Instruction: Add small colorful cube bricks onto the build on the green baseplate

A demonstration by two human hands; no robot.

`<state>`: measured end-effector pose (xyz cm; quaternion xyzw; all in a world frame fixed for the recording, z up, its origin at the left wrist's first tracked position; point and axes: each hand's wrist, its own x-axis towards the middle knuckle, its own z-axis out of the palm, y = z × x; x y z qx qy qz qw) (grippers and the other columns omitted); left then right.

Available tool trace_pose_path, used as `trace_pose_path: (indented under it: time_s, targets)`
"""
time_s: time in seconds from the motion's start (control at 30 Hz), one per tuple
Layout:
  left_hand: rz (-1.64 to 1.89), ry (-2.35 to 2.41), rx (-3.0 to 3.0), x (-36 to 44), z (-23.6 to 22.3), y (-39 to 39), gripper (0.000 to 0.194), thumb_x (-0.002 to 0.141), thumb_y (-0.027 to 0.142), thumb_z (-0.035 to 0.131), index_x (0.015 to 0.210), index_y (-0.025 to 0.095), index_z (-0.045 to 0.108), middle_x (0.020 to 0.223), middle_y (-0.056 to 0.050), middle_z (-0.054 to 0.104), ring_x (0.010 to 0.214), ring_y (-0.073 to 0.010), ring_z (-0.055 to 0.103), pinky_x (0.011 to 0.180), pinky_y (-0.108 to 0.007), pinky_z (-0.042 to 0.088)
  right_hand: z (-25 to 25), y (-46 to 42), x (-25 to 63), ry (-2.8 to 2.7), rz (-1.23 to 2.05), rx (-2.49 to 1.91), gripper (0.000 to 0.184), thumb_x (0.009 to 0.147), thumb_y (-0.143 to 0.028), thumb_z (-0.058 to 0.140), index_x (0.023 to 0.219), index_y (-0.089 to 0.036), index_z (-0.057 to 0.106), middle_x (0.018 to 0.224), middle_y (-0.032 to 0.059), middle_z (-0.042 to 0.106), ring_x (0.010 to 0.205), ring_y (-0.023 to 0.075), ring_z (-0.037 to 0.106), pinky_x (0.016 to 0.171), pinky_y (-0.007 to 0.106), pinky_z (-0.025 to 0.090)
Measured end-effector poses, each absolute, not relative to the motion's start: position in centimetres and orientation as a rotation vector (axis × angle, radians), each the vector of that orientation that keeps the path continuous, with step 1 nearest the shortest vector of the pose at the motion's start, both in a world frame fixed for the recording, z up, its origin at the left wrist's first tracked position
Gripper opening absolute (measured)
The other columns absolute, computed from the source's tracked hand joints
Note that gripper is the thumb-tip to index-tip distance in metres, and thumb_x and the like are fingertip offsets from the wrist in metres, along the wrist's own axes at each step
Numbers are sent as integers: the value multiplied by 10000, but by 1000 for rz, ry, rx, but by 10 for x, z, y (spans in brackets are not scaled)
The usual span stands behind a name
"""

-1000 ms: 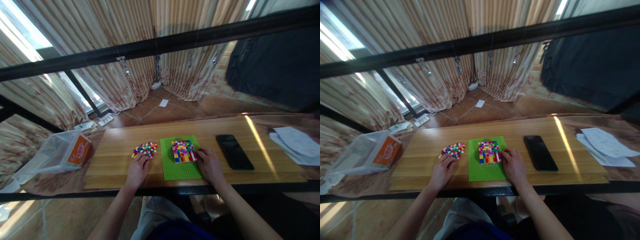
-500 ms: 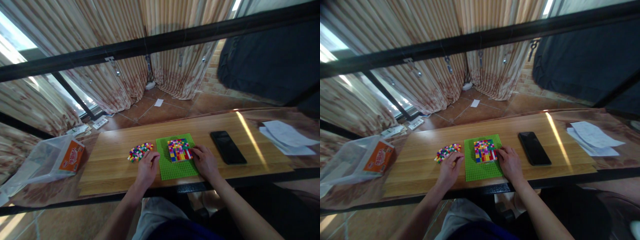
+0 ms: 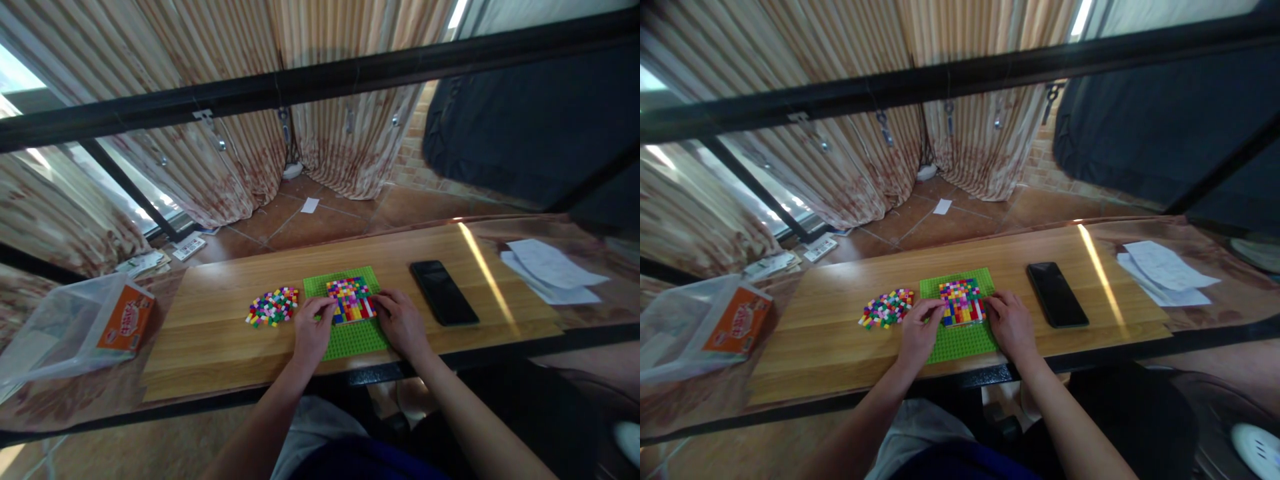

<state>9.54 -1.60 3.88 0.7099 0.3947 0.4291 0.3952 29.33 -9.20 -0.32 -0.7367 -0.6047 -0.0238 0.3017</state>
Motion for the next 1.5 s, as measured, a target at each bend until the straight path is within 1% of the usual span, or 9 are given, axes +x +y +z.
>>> trace_pose_path:
  time_s: [0.3, 0.53, 0.73, 1.07, 1.23, 1.5]
  targets:
    - [1095, 1095, 1714, 100, 35, -18, 92, 807, 259, 613, 802, 189, 673, 814, -32, 683, 741, -147, 623, 704, -272, 503, -4, -92, 293, -1589, -45, -1954, 249, 913, -292, 478, 993, -226, 705, 1048, 79, 631, 947, 213, 559, 793, 346, 466]
    - [1058, 1082, 1447, 107, 31, -12, 95, 741, 260, 645, 776, 173, 660, 742, -13, 668, 688, -135, 611, 647, -246, 490, -4, -92, 293, -1578, -50, -1954, 247, 912, -291, 479, 995, -227, 703, 1045, 76, 632, 947, 213, 562, 802, 350, 469]
    - [1045, 1083, 1377, 109, 30, -10, 69, 696, 239, 658, 723, 176, 652, 688, 6, 649, 629, -118, 580, 590, -223, 466, -3, -92, 293, -1589, -55, -1953, 253, 912, -292, 477, 1004, -225, 703, 1045, 83, 633, 955, 220, 561, 799, 359, 472]
    - [1046, 1059, 1301, 104, 29, -14, 103, 713, 273, 648, 709, 170, 649, 665, 3, 642, 628, -121, 581, 605, -231, 472, -6, -91, 294, -1601, -86, -1945, 245, 912, -290, 473, 976, -228, 702, 1035, 77, 634, 932, 212, 564, 781, 346, 468]
    - [1062, 1044, 1321, 90, 31, -13, 89, 716, 242, 636, 767, 174, 661, 725, -6, 662, 663, -123, 593, 637, -239, 482, -6, -91, 295, -1614, -81, -1940, 257, 917, -301, 466, 980, -222, 702, 1048, 82, 632, 931, 212, 567, 778, 346, 471]
    - [995, 1014, 1347, 97, 30, -5, 140, 715, 301, 653, 740, 164, 671, 672, -6, 654, 623, -124, 588, 586, -230, 465, -7, -91, 295, -1619, -100, -1920, 253, 906, -289, 473, 987, -226, 704, 1031, 81, 634, 917, 210, 569, 771, 351, 475]
